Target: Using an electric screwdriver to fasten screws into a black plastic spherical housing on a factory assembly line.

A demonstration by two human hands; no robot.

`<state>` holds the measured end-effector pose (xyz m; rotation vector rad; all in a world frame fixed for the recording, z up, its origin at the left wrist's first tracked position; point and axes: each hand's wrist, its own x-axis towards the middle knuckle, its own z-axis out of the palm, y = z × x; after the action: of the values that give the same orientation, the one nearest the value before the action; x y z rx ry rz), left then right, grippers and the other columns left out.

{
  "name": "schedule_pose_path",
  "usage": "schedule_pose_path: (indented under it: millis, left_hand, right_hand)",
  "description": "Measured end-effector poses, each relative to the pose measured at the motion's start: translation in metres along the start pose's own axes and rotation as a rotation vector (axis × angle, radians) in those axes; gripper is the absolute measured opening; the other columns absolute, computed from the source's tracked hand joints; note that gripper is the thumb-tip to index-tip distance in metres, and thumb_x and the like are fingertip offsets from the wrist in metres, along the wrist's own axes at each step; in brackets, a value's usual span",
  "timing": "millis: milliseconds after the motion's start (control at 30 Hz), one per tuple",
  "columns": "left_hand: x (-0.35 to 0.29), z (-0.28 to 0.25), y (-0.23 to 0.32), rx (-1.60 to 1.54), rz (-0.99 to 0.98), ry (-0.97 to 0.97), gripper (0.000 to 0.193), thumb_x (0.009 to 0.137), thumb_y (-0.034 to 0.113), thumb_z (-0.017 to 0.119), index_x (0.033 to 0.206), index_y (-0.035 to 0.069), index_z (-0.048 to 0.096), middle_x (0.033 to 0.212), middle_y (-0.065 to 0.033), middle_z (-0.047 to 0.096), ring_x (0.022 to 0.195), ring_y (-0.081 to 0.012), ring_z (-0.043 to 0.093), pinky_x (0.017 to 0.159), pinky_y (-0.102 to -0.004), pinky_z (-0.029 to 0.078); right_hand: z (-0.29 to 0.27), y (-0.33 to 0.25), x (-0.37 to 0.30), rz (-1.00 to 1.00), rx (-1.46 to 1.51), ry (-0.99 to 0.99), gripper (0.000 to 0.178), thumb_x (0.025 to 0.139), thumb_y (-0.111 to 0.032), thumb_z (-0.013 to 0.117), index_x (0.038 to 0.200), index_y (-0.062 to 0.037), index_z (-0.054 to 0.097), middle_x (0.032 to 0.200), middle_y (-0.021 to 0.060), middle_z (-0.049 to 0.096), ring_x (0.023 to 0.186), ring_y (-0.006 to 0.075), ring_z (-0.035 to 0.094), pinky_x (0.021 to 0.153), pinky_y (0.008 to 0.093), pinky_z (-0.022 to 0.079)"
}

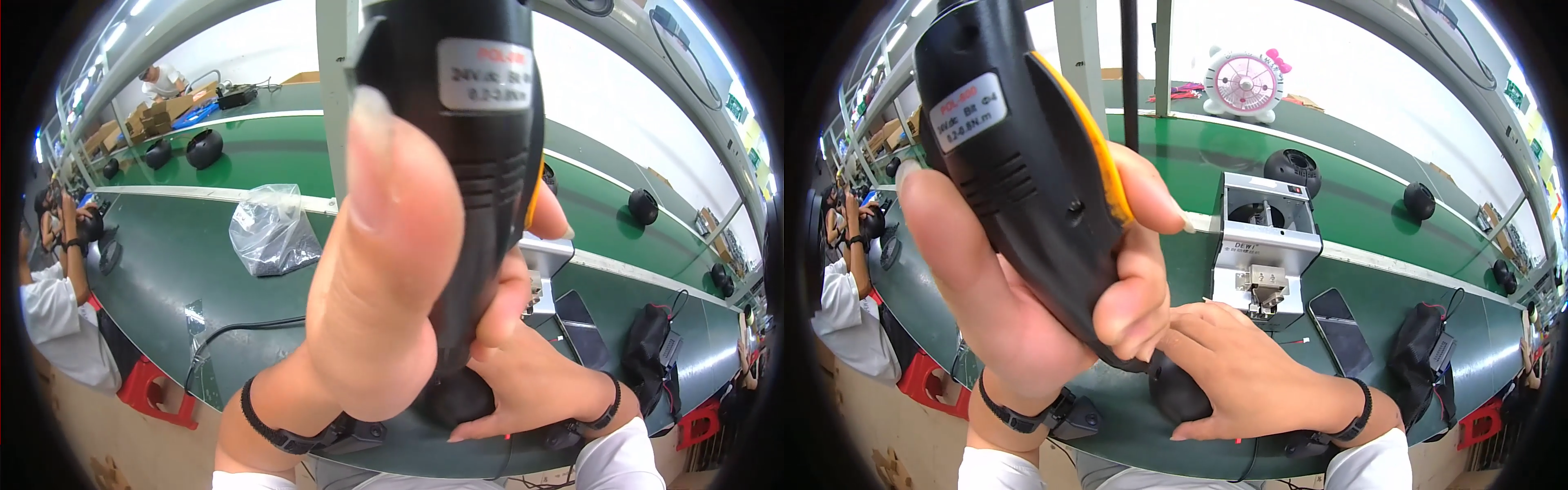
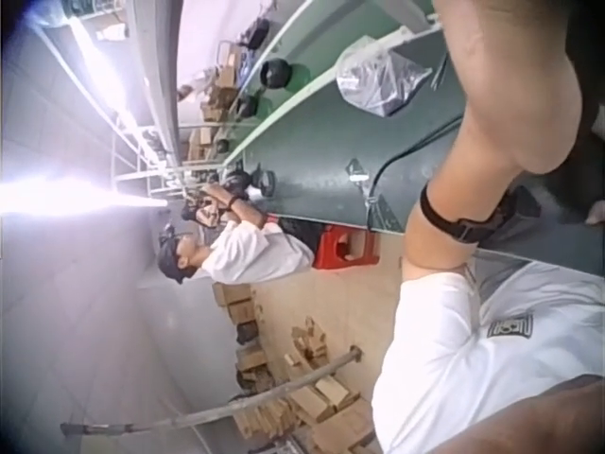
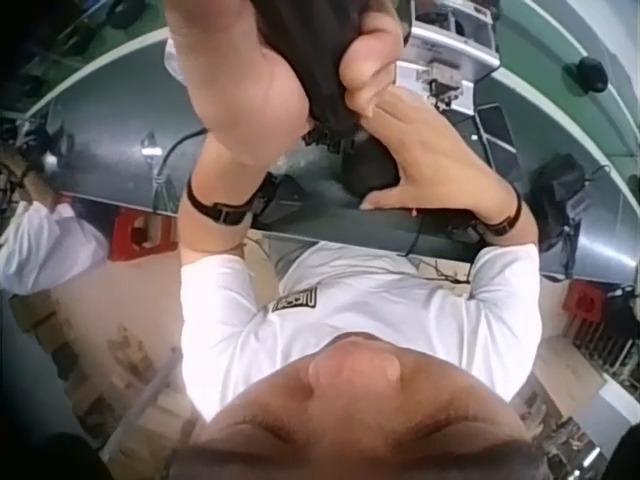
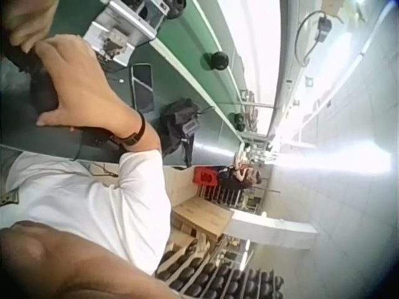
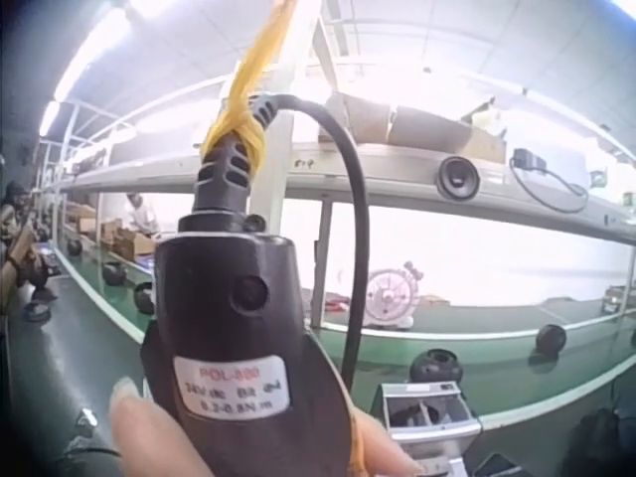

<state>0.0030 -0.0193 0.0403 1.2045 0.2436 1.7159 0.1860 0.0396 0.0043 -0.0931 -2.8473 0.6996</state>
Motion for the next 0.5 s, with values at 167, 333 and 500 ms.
schedule_pose_path:
  millis: [167,333,500]
  left_hand:
    - [-0.003,0.005,0.002,-0.024,-0.015,0.124,0.121,0.075,0.101,0.026,0.107,-0.011,0.057,0.057,-0.0051,0.054,0.043,-0.0116,0.05,0.042,-0.0268,0.043]
    - [0.002,0.006,-0.001,0.339,-0.199,0.077,0.115,0.079,0.097,0.031,0.11,-0.01,0.057,0.059,-0.0043,0.055,0.045,-0.0111,0.051,0.045,-0.0255,0.046]
    - [0.0,0.006,-0.015,0.053,-0.331,0.02,0.081,0.095,0.079,0.039,0.102,0.0,0.058,0.064,-0.0039,0.053,0.052,-0.0092,0.05,0.049,-0.0238,0.042]
  right_hand:
    - [-0.003,-0.003,-0.002,0.036,0.011,-0.057,0.085,0.062,-0.033,0.092,0.131,-0.0025,0.054,0.133,0.0152,0.054,0.123,0.0375,0.049,0.106,0.0472,0.039]
    - [-0.005,-0.001,-0.006,0.024,-0.049,-0.084,0.086,0.062,-0.036,0.092,0.128,0.0018,0.054,0.129,0.0167,0.055,0.123,0.0392,0.05,0.106,0.0484,0.04]
    - [0.004,-0.005,-0.011,-0.022,-0.129,-0.071,0.086,0.062,-0.039,0.092,0.125,0.0064,0.055,0.124,0.0218,0.055,0.122,0.0429,0.05,0.108,0.0499,0.039]
